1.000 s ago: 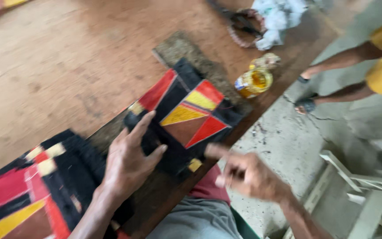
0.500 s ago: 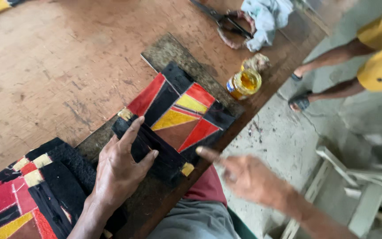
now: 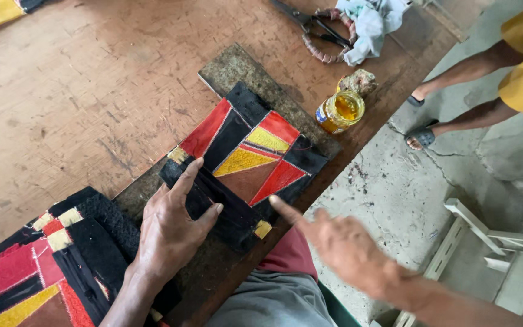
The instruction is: The person assembles colorful geometric fabric or leather patchwork pieces onto black backing panels at a workbench. They press and align the pieces with their fingers, apply glue from a jar, turn the panels over, and stack the finished panels with others on the table.
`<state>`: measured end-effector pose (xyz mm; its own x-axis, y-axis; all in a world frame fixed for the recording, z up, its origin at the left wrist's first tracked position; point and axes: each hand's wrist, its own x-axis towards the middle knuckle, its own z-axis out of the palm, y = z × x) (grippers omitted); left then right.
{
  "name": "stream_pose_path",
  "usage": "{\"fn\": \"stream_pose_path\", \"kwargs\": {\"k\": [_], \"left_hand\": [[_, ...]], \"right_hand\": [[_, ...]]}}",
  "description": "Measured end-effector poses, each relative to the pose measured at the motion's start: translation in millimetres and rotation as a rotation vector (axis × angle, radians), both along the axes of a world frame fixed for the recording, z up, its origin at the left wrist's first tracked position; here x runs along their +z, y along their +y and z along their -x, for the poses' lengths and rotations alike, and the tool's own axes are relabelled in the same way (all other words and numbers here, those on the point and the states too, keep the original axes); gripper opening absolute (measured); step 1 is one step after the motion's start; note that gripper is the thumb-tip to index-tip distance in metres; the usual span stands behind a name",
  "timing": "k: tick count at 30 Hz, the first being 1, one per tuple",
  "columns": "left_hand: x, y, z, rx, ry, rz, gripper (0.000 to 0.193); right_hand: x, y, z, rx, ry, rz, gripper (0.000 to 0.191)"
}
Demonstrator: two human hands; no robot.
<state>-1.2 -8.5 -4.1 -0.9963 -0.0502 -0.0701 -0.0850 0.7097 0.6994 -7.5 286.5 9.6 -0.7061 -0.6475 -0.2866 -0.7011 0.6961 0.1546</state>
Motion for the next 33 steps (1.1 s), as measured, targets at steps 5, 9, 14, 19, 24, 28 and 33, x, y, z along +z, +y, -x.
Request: {"fn": "stream_pose_path", "kwargs": {"k": [5, 9, 14, 19, 24, 28, 33], "left_hand": [[1.0, -0.5, 1.0, -0.005, -0.050, 0.009, 0.083], [0.1, -1.6, 1.3, -0.028, 0.068, 0.002, 0.083], [-0.6, -3.0, 0.2, -0.001, -0.045, 0.028, 0.084], [-1.0, -4.6, 0.8, -0.025, -0.012, 0.020, 0.082], [-1.0, -4.3, 1.1, -0.028, -0.015, 0.019, 0.084], [-0.4, -3.7, 1.7, -0.031, -0.012, 0.029, 0.085], [1.4, -2.6, 3.6, -0.023, -0.009, 0.029, 0.083]], "right_hand": [[-15.4, 3.0, -12.3, -0.020, 0.075, 0.008, 0.070], [-11.5, -3.0, -28.9, -0.118, -0.037, -0.080, 0.089], [-6.1, -8.7, -34.2, -0.041, -0.049, -0.023, 0.091], [-27.4, -4.0, -34.2, -0.342, -0.374, 0.201, 0.074], [-36.5, 10.0, -15.6, -0.099, -0.218, 0.396, 0.064], [-33.2, 25.8, 31.0, -0.174, 0.101, 0.305, 0.089], [-27.1, 49.5, 46.2, -0.405, 0.008, 0.129, 0.087]]}}
